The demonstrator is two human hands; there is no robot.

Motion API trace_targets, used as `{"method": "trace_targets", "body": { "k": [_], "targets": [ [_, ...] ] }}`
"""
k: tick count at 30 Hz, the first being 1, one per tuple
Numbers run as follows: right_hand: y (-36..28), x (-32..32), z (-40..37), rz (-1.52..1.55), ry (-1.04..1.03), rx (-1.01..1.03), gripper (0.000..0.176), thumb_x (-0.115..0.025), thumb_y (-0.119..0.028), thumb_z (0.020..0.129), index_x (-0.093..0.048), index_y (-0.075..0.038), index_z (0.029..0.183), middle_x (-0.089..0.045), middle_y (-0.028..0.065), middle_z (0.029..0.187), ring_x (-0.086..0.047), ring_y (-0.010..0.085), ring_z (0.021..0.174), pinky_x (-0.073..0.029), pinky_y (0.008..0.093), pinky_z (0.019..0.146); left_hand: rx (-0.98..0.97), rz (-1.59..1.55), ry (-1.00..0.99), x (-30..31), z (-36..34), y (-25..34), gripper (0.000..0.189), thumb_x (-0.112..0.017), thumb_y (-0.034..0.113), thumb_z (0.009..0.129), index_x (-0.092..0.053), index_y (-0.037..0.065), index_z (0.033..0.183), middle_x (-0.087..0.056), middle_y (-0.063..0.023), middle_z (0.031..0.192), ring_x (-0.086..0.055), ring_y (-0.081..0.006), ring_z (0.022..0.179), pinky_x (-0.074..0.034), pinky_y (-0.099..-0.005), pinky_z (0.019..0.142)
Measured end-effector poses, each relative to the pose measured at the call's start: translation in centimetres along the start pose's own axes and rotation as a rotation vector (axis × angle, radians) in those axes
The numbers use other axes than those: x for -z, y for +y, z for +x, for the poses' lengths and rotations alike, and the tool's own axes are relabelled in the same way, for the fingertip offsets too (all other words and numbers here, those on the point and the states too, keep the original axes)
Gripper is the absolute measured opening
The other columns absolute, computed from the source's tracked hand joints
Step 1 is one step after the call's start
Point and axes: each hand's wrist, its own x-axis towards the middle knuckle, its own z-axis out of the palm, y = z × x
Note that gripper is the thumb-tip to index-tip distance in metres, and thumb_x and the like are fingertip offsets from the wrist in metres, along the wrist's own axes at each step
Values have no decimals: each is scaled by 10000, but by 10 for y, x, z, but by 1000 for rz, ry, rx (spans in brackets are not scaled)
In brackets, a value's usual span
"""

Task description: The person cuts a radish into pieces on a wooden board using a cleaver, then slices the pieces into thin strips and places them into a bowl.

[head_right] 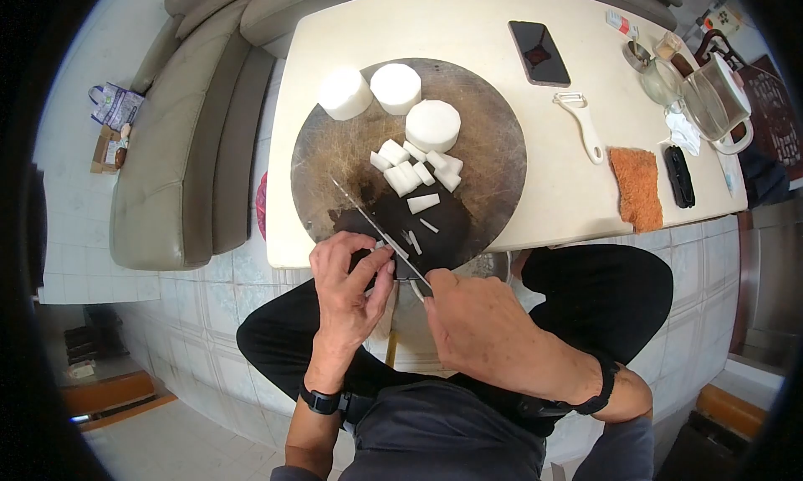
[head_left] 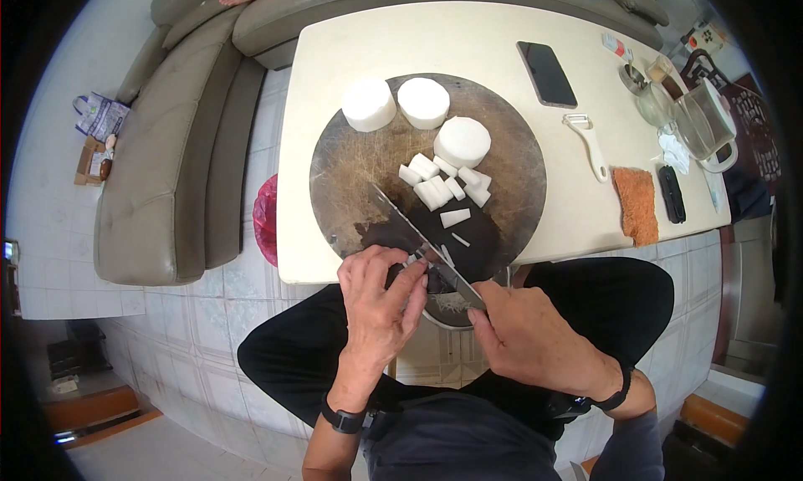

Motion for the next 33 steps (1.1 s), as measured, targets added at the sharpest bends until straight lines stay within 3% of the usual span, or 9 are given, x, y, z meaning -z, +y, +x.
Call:
{"method": "trace_targets", "body": {
  "k": [5, 10, 13, 22, 33],
  "targets": [
    [-2, -1, 2, -32, -6, 4, 155, -602, -69, 855, -496, 38, 894, -588, 206, 649, -628, 383, 622, -492, 442, 559, 2, -1, -3, 0, 1, 1, 236, -744, -5, 688, -700, 54, 912, -612, -77, 993, -558, -281, 1012, -395, -420, 895],
    [-5, -11, 14, -215, 3, 107, 182, -623, -18, 705, -515, 36, 842, -600, 193, 663, -650, 340, 610, -509, 416, 555, -7, 9, -16, 1, 0, 1, 262, -757, 11, 685, -700, 53, 937, -609, -79, 998, -560, -290, 1015, -394, -425, 895],
    [-5, -10, 22, -172, 41, 27, 173, -622, -25, 702, -522, 34, 830, -600, 192, 657, -648, 339, 603, -511, 414, 554, 19, -22, 22, -1, 2, 2, 252, -764, -4, 679, -685, 43, 914, -634, -78, 975, -578, -285, 991, -401, -409, 894],
    [5, 0, 9, -59, 84, 5, 166, -579, -107, 894, -505, 37, 861, -574, 216, 619, -615, 401, 603, -463, 473, 555, 59, -75, 145, -15, 6, 3, 243, -802, 12, 690, -680, 38, 899, -666, -85, 924, -610, -275, 934, -419, -390, 875],
    [6, 1, 1, -15, 65, 30, 150, -599, -92, 878, -503, 24, 882, -563, 195, 612, -596, 388, 586, -459, 453, 546, 24, -13, 171, -7, -5, -1, 243, -804, 11, 689, -693, 35, 904, -654, -85, 944, -604, -281, 936, -427, -397, 872]
  ]
}}
